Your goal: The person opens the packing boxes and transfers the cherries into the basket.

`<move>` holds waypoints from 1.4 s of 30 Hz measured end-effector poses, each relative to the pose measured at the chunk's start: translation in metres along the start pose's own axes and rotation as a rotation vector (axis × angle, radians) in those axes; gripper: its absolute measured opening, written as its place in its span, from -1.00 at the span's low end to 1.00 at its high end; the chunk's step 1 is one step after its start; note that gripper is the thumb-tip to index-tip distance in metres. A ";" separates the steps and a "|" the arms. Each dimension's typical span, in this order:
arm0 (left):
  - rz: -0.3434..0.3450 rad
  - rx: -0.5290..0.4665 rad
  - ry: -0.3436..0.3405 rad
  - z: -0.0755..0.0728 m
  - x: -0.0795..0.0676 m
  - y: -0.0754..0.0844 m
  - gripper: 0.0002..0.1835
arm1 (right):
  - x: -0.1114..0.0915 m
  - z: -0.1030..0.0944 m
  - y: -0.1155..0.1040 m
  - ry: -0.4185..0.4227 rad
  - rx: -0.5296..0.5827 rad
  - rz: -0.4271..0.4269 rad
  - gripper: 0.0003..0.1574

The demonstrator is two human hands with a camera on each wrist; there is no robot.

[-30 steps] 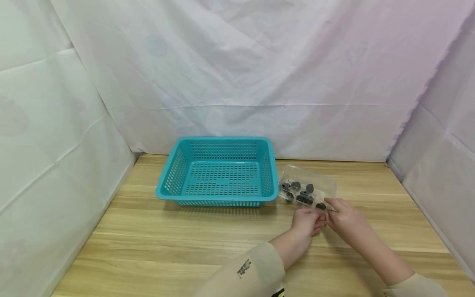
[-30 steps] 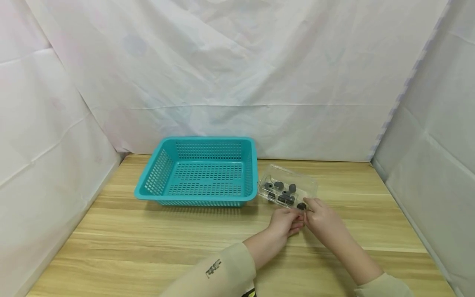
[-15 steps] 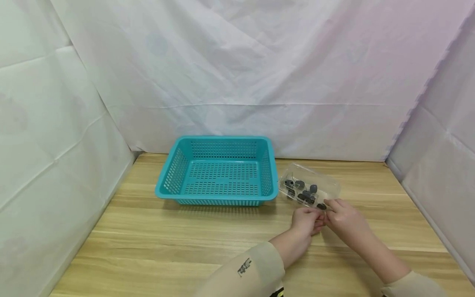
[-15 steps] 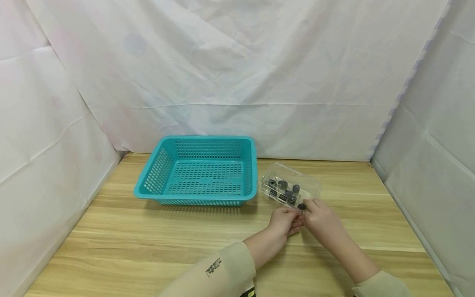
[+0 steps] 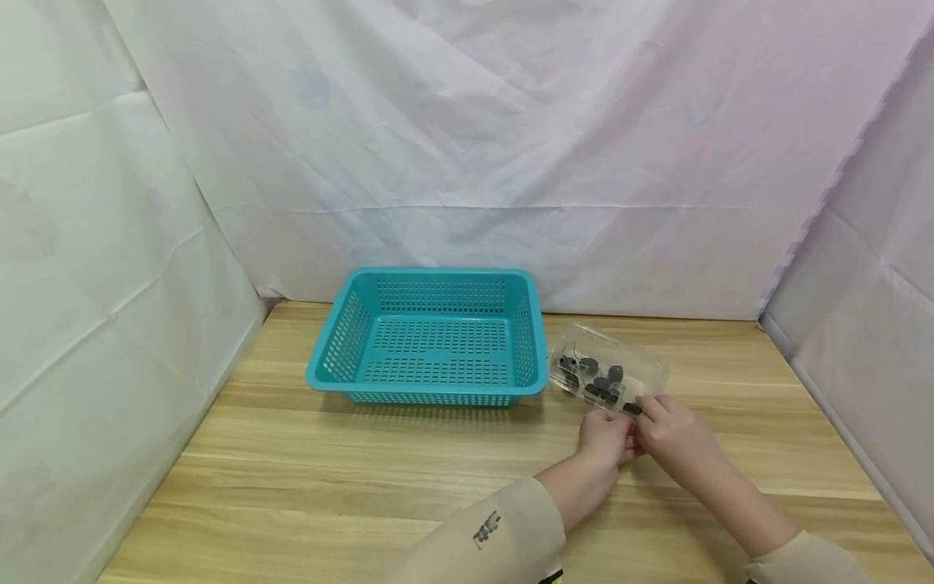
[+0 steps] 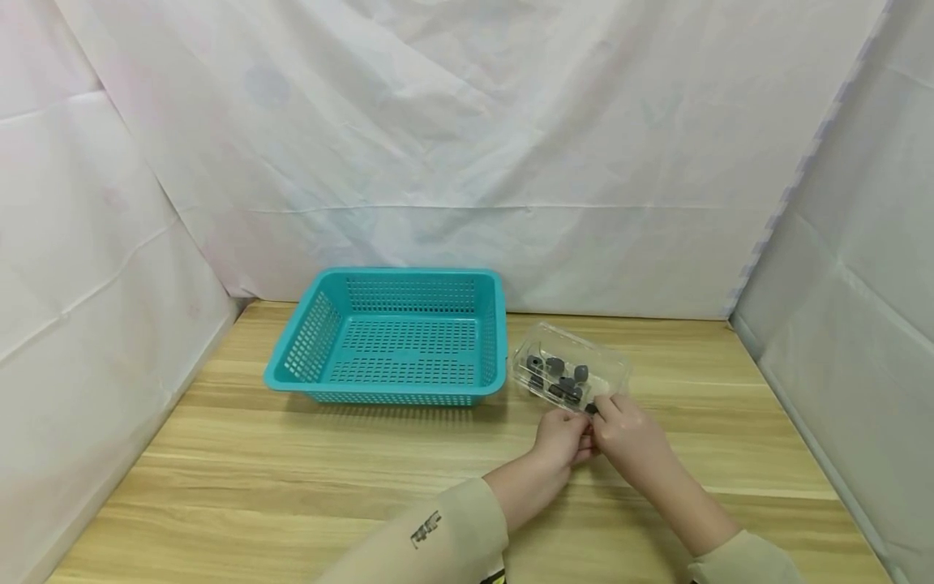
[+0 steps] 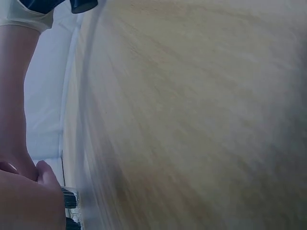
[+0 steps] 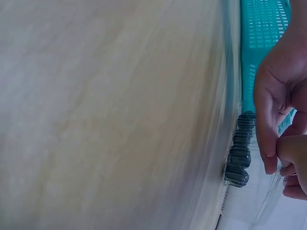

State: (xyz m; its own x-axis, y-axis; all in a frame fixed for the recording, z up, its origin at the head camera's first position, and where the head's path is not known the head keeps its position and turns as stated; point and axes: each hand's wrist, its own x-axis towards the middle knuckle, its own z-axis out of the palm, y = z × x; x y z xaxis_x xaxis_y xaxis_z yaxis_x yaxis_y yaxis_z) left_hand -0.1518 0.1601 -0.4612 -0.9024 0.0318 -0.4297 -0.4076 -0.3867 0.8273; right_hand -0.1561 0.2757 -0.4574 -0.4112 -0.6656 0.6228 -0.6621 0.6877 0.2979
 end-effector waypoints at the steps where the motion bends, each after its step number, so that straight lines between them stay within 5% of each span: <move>1: 0.002 -0.003 0.001 0.000 0.000 0.000 -0.86 | 0.000 0.000 0.000 0.005 0.001 -0.008 -0.66; 17: -0.021 -0.063 0.041 0.004 -0.003 0.000 -0.90 | 0.002 0.000 0.000 0.055 0.030 -0.017 -0.74; 27: -0.033 -0.042 0.015 0.004 -0.006 0.003 -0.88 | 0.003 -0.007 0.005 0.065 0.039 -0.023 -0.55; 33: -0.034 -0.014 0.005 0.000 -0.005 0.005 -0.91 | 0.003 -0.010 0.008 0.049 0.058 0.006 -0.37; 42: -0.061 0.035 -0.029 -0.017 -0.011 0.010 -0.86 | 0.002 -0.009 0.011 0.137 0.074 0.022 -0.50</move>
State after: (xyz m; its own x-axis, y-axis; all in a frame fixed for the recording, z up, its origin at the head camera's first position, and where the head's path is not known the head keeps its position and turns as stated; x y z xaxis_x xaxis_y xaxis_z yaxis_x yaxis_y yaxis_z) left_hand -0.1437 0.1406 -0.4543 -0.8792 0.0808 -0.4695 -0.4660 -0.3507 0.8123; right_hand -0.1583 0.2844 -0.4469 -0.3405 -0.6015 0.7227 -0.7002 0.6752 0.2321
